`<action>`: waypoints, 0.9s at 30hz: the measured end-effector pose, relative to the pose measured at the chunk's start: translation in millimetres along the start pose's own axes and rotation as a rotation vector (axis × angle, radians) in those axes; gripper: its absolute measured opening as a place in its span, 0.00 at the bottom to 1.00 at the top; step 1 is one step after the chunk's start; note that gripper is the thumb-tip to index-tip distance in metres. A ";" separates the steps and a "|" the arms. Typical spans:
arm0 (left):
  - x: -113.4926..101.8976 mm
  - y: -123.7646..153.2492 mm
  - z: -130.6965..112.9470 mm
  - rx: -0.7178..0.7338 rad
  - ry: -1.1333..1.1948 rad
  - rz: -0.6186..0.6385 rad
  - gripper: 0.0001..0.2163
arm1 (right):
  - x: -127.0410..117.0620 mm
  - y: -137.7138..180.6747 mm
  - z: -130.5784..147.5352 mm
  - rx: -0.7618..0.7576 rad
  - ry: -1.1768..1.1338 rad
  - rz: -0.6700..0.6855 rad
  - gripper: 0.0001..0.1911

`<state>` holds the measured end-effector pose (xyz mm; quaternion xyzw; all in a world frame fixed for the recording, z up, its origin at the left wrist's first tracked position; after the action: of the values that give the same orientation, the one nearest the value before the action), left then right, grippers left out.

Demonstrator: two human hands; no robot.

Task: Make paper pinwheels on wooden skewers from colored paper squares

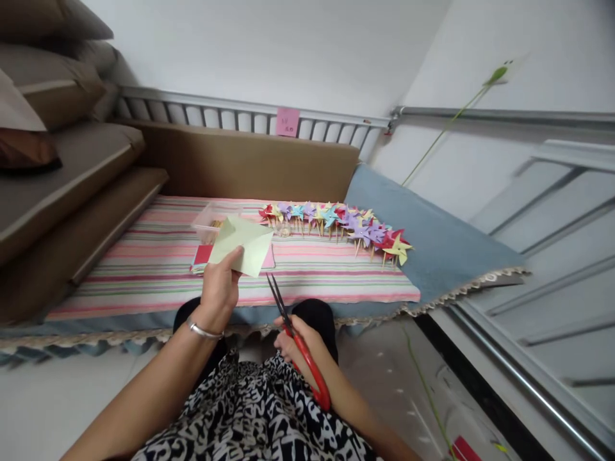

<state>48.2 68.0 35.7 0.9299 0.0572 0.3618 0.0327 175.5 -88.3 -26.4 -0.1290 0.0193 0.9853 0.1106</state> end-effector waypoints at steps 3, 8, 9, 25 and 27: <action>-2.8 1.5 -6.1 0.031 -0.009 -0.002 0.16 | 6.5 -0.7 8.7 -0.013 0.032 0.014 0.16; -7.3 3.0 -10.5 0.040 -0.029 -0.045 0.16 | 16.5 -2.5 21.7 -0.066 0.129 0.003 0.15; -8.2 3.0 -10.7 0.040 -0.035 -0.057 0.16 | 17.5 -3.4 22.1 -0.075 0.142 -0.005 0.15; -6.1 15.4 2.3 0.210 -0.207 0.024 0.09 | 15.7 -3.3 23.4 -0.024 0.031 -0.096 0.13; -6.1 16.7 4.3 0.197 -0.214 0.021 0.10 | 14.6 -3.3 21.7 0.002 0.009 -0.118 0.13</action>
<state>48.1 50.5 30.1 0.9624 0.0788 0.2537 -0.0564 157.1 -80.5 -9.3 -0.1343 0.0132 0.9764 0.1684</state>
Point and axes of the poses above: each hand's wrist, its own y-axis away from the middle knuckle, its own x-axis out of the palm, z = x × y, the point moved 5 cm from there along -y, towards the middle knuckle, and after that the axes turned 6 degrees about -z, right-handed, at the moved point
